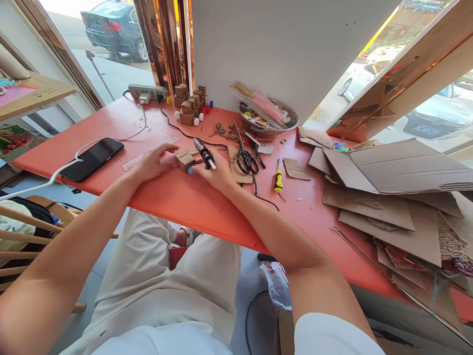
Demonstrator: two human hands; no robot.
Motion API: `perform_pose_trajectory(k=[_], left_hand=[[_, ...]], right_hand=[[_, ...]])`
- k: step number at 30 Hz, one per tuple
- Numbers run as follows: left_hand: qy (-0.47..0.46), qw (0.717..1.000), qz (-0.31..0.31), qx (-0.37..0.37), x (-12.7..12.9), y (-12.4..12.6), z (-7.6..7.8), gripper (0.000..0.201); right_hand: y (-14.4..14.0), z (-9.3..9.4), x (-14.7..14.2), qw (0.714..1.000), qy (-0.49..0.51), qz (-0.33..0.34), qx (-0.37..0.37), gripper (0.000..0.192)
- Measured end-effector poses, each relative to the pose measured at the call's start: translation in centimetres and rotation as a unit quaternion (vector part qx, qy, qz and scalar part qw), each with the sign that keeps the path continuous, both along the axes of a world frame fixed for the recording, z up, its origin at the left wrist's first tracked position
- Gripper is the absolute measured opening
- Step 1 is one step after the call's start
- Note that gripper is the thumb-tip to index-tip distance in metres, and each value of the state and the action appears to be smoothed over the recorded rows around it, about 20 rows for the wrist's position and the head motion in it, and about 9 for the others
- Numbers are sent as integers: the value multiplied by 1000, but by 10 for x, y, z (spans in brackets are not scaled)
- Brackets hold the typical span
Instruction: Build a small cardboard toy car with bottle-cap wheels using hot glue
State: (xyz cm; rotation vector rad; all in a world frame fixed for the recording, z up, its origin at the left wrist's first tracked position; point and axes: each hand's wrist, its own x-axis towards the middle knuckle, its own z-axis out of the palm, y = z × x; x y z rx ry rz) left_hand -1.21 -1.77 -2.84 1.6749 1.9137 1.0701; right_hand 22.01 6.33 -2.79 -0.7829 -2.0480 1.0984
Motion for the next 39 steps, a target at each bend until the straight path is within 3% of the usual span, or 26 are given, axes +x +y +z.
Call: perform_pose_trajectory(k=[4,7,10,13,16,20,23,28,34,39], left_hand=[[-26,993,102,52,-4,-2,-2,36],[-55,994,78,49,0,-10,-2,29],[-58,997,28,41,18,-16,-1,46],[-1,999,52,-8,42,-13,0,69],[35,997,67,-30,53,0,1,74],[-8,998,-47,-48,31,13,4,78],[5,997,-75,-30,6,9,6,80],[-18,997,-59,-38,-4,-4,6,87],[5,1000,-9,-29,3,-4,7,58],[-3,1000,2,-22,1,-6,8,59]], right_hand=[[1,-1,-1,999,24,-2,-36,32],[1,-2,-2,996,35,-45,-69,37],[1,-3,-4,992,54,-67,-94,38],[3,-4,-5,992,60,-68,-85,37],[5,-6,-6,993,64,-64,-79,36],[5,-8,-9,992,58,-64,-87,30],[4,-7,-11,994,48,-60,-77,24],[4,-3,-11,994,47,-81,-50,26],[4,0,-11,994,34,-68,-73,31],[0,4,-10,995,18,-58,-76,31]])
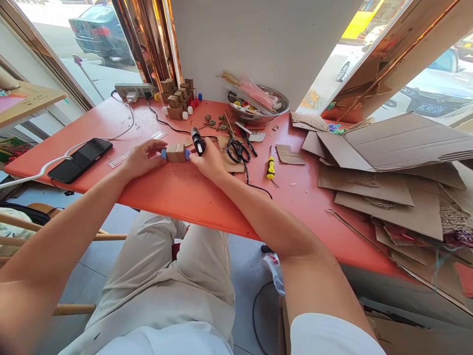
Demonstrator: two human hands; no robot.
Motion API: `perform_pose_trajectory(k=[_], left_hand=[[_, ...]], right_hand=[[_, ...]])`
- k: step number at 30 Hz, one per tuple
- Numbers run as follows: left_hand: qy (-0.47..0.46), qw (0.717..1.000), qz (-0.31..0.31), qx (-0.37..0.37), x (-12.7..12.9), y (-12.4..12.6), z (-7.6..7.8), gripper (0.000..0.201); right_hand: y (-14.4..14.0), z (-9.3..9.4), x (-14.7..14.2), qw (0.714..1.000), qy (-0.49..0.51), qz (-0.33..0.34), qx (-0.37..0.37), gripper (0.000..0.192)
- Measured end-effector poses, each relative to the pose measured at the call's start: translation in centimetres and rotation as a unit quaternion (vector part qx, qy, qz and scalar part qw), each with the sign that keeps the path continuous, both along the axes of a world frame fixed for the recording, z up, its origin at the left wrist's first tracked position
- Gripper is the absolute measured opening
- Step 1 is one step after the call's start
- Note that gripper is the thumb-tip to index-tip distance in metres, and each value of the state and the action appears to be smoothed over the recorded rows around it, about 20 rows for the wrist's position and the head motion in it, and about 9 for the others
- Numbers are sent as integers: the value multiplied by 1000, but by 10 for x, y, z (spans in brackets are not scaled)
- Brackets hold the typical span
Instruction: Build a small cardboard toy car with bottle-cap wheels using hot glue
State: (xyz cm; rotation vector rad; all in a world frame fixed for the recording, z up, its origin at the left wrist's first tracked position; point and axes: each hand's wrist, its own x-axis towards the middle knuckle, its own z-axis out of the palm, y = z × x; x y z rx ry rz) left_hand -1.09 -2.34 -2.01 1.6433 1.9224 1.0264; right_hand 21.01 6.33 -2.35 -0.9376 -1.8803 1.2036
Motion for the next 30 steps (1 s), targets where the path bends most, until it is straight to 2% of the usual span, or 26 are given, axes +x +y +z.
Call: perform_pose_trajectory(k=[9,20,25,30], left_hand=[[12,1000,-23,-2,1,2,-1,69],[-74,997,-31,-17,2,-4,-4,89],[-98,994,-42,-33,3,-5,-4,82],[-93,993,-55,-38,2,-7,-7,75]], right_hand=[[1,2,0,999,-21,-14,32,28],[1,-6,2,998,-42,-28,40,24],[2,-9,5,1000,-15,-11,0,26],[-3,-5,9,1000,-20,-20,-5,24]])
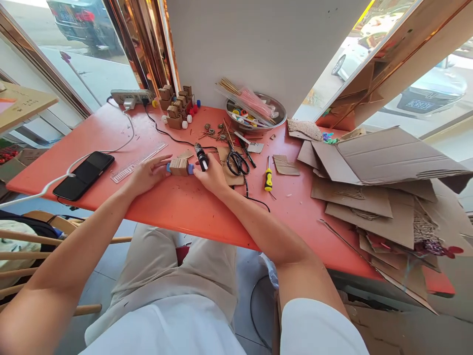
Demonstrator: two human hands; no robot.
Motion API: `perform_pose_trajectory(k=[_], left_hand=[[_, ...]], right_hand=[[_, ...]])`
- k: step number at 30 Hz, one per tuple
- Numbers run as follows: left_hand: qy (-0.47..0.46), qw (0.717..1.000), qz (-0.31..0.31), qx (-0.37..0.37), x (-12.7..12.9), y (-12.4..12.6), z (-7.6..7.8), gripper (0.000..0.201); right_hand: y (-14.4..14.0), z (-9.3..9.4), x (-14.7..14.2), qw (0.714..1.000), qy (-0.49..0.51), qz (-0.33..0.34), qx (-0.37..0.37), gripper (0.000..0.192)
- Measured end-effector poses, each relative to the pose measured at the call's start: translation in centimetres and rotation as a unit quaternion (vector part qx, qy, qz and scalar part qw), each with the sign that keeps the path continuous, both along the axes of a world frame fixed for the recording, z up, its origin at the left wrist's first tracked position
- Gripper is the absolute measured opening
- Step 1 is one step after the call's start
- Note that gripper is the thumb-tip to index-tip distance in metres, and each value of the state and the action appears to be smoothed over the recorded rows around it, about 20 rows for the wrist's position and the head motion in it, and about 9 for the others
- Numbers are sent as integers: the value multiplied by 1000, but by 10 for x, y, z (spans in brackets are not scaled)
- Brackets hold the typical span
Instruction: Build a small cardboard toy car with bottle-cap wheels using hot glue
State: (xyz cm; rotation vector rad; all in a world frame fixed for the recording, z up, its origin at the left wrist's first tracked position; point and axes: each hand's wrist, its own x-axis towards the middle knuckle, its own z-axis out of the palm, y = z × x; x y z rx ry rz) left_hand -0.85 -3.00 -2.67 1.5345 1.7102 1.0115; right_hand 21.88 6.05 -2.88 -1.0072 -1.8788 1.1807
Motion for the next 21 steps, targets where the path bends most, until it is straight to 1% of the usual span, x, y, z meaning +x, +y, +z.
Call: perform_pose_trajectory(k=[4,7,11,14,16,19,21], left_hand=[[42,999,-3,15,1,-2,-2,80],[79,997,-7,13,2,0,-3,82],[82,996,-17,-3,3,8,-3,74],[80,996,-44,-19,0,14,-2,73],[69,994,-76,-24,-6,16,-1,79],[6,993,-116,-12,-17,21,4,82],[-35,994,-106,8,-22,29,9,78]], right_hand=[[-4,3,2,999,17,-1,-31,24],[-7,4,2,999,18,-8,-43,25],[-10,5,4,999,12,-11,-52,24],[-12,5,6,998,21,-8,-63,24],[-13,4,7,997,21,-7,-73,24],[-14,2,9,996,24,-7,-86,24],[-13,1,9,996,28,-8,-90,25]])
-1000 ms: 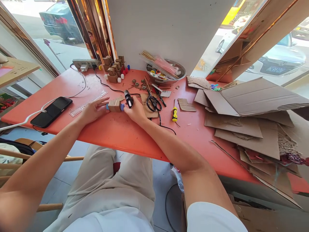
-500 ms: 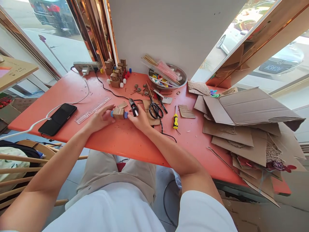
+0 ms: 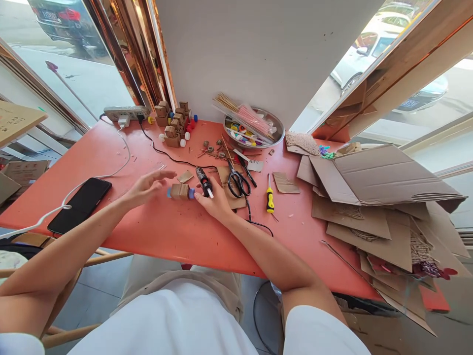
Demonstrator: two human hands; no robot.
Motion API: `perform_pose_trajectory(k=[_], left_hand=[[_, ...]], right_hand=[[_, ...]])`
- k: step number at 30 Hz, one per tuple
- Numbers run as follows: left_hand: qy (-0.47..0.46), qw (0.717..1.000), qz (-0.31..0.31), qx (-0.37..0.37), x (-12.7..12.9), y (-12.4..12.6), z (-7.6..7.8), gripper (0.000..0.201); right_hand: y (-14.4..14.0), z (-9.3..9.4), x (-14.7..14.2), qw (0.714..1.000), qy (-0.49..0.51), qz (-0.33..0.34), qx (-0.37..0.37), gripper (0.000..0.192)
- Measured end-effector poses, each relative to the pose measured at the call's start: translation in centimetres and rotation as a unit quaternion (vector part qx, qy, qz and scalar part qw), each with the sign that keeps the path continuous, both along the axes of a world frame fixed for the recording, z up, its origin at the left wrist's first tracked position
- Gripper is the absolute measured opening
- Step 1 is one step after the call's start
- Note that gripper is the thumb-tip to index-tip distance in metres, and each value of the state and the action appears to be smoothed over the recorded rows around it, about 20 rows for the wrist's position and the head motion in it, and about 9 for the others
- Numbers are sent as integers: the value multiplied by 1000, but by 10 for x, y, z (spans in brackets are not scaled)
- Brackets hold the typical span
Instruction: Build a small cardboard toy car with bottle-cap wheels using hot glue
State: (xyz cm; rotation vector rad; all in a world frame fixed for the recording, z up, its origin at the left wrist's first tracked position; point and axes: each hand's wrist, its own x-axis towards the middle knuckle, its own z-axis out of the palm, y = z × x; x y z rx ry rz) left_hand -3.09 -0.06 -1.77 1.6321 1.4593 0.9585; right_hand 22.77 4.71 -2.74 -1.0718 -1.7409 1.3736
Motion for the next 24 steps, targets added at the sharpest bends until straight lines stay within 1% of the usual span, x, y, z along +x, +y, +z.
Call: perform_pose_trajectory(k=[2,4,5,7,9,10,11,13,14,15,17,19,20,21,22,24], left_hand=[[4,999,45,14,0,14,6,74],[72,995,63,-8,7,31,12,58],[126,990,55,-25,12,40,15,46],[244,967,45,-53,23,53,19,27],[332,942,18,-47,32,60,21,18],[352,935,-2,-47,34,61,22,14],[355,934,-28,-40,35,61,21,15],[341,939,-47,-28,31,59,18,20],[304,952,-39,-12,28,57,15,21],[259,966,-12,7,25,56,13,20],[239,971,14,22,20,54,8,17],[203,977,32,53,19,50,6,21],[168,981,38,86,21,47,6,25],[130,981,33,137,24,43,7,28],[112,974,20,195,29,38,9,30],[134,944,-40,300,40,27,12,33]], right_hand=[[0,0,0,1000,2,3,-2,26],[0,2,1,1000,3,5,-1,25],[-1,3,1,1000,4,6,0,26],[-2,5,2,1000,11,8,2,25],[-4,7,2,1000,22,9,2,25],[-4,8,3,1000,26,11,0,24],[-5,8,3,999,29,12,-3,24],[-5,7,3,999,34,14,-10,25],[-4,7,2,999,37,14,-16,26],[-4,7,2,999,43,13,-22,29],[-3,9,0,998,54,6,-39,36],[-4,15,-1,997,60,-1,-50,43],[-6,21,-1,997,62,-4,-49,44],[-8,27,0,997,63,-9,-40,44],[-10,35,1,997,66,-15,-26,43],[-17,49,3,998,61,-9,9,40]])
